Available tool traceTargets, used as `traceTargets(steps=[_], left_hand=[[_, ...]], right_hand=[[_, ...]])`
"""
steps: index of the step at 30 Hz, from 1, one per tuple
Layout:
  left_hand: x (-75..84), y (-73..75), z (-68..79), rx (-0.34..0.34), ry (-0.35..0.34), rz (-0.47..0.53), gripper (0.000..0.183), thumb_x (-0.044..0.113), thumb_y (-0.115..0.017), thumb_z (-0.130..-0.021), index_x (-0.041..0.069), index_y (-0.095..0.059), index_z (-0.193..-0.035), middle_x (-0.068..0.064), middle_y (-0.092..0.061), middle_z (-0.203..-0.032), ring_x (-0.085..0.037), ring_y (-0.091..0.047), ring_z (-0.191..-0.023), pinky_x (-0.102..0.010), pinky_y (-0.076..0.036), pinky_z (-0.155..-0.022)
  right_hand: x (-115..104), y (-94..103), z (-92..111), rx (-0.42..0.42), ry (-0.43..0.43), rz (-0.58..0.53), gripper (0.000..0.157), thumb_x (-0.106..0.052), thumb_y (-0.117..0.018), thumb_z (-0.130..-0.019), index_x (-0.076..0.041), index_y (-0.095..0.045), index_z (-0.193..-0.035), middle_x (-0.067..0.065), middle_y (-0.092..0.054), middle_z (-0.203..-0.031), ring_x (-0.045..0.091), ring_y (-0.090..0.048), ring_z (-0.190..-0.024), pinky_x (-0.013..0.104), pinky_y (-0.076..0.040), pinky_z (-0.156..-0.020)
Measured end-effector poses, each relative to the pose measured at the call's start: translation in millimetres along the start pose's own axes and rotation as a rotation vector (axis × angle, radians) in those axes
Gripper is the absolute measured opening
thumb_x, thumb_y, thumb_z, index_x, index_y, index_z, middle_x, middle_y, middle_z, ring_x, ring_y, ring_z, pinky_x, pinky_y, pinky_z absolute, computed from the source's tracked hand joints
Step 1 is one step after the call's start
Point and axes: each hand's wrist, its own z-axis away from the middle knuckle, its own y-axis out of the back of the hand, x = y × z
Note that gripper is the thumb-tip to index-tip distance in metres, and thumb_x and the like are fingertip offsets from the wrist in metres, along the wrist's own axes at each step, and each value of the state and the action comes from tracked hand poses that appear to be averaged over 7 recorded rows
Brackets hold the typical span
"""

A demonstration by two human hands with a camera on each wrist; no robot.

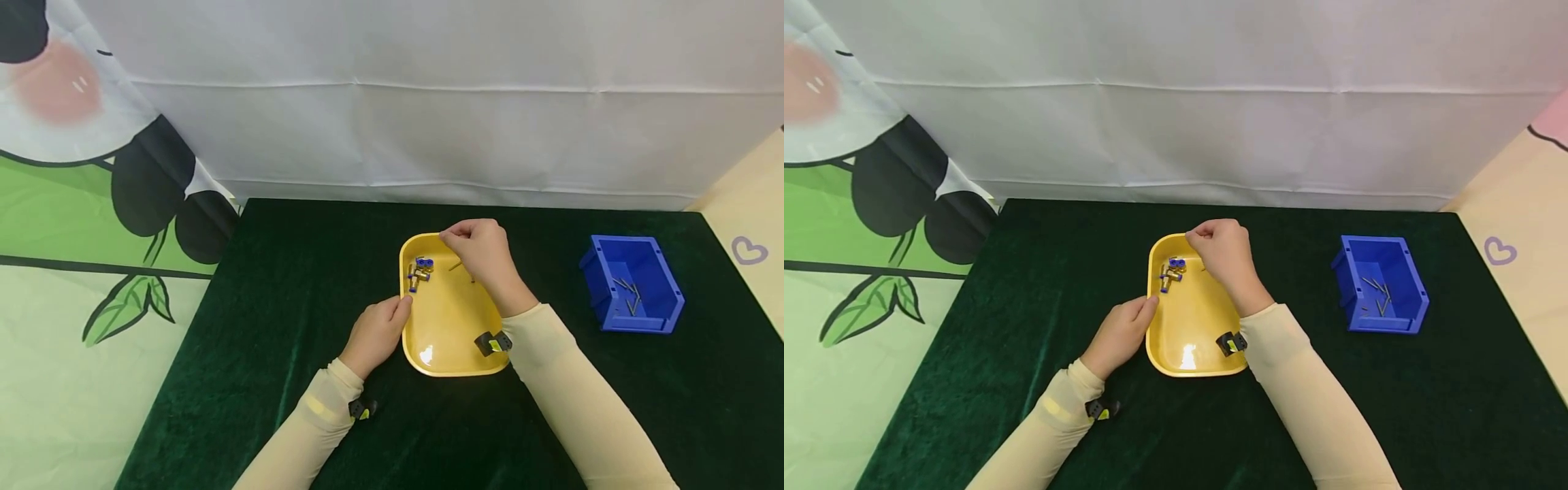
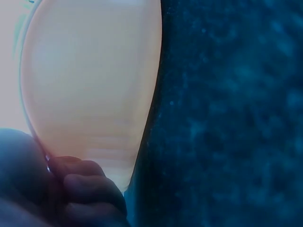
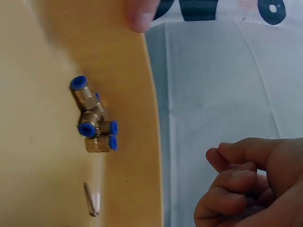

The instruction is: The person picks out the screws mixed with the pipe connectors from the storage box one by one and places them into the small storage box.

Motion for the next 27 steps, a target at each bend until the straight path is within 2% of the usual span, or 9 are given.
traceTargets(steps=[6,10,13,15,22,27], left_hand=[[3.2,-2.9,-1.1,-0.002,-0.011,-0.005,0.044,0.045,-0.033,-0.107,0.016,-0.064,-0.098,0.000,-0.064,-0.071,-0.019,-0.063,-0.062,-0.035,-0.048,-0.057],[4.0,-2.1,-0.9,-0.004,-0.011,-0.008,0.044,0.046,-0.032,-0.107,0.017,-0.064,-0.099,0.000,-0.063,-0.071,-0.019,-0.063,-0.062,-0.035,-0.048,-0.057],[3.7,-1.2,-0.6,0.002,-0.012,-0.009,0.043,0.045,-0.033,-0.107,0.017,-0.064,-0.099,0.000,-0.063,-0.070,-0.019,-0.062,-0.061,-0.034,-0.048,-0.056],[3.1,-0.7,-0.2,0.008,-0.011,-0.007,0.042,0.045,-0.033,-0.107,0.018,-0.064,-0.099,0.000,-0.063,-0.070,-0.019,-0.062,-0.061,-0.034,-0.048,-0.055],[2.7,-1.3,0.7,0.003,-0.011,-0.004,0.042,0.045,-0.033,-0.107,0.017,-0.064,-0.100,0.000,-0.063,-0.071,-0.019,-0.063,-0.062,-0.035,-0.048,-0.056],[3.4,-1.8,-0.5,0.001,-0.021,-0.009,0.043,0.045,-0.033,-0.107,0.017,-0.064,-0.099,0.000,-0.064,-0.071,-0.020,-0.063,-0.062,-0.035,-0.048,-0.056]], right_hand=[[11,-11.9,-5,0.049,0.004,0.137,0.024,-0.024,-0.065,-0.096,-0.003,-0.073,-0.087,0.008,-0.065,-0.076,0.020,-0.059,-0.060,0.027,-0.049,-0.052],[20,-20.1,-9,0.085,0.022,0.279,0.031,-0.020,-0.063,-0.096,-0.005,-0.067,-0.069,0.005,-0.055,-0.060,0.018,-0.053,-0.051,0.026,-0.040,-0.047],[23,-25.8,-13,0.089,0.029,0.359,0.037,-0.017,-0.062,-0.096,-0.006,-0.061,-0.061,0.005,-0.050,-0.055,0.019,-0.051,-0.048,0.027,-0.037,-0.045],[24,-29.0,-16,0.083,0.025,0.402,0.035,-0.016,-0.062,-0.096,-0.006,-0.062,-0.062,0.006,-0.053,-0.057,0.020,-0.052,-0.050,0.027,-0.039,-0.047],[27,-34.3,-22,0.029,-0.009,0.567,0.019,-0.014,-0.059,-0.098,0.001,-0.065,-0.086,0.013,-0.061,-0.075,0.026,-0.058,-0.065,0.034,-0.051,-0.061],[32,-35.3,-25,0.033,0.003,0.639,0.017,-0.008,-0.055,-0.096,0.001,-0.063,-0.083,0.014,-0.059,-0.073,0.028,-0.057,-0.066,0.038,-0.051,-0.065]])
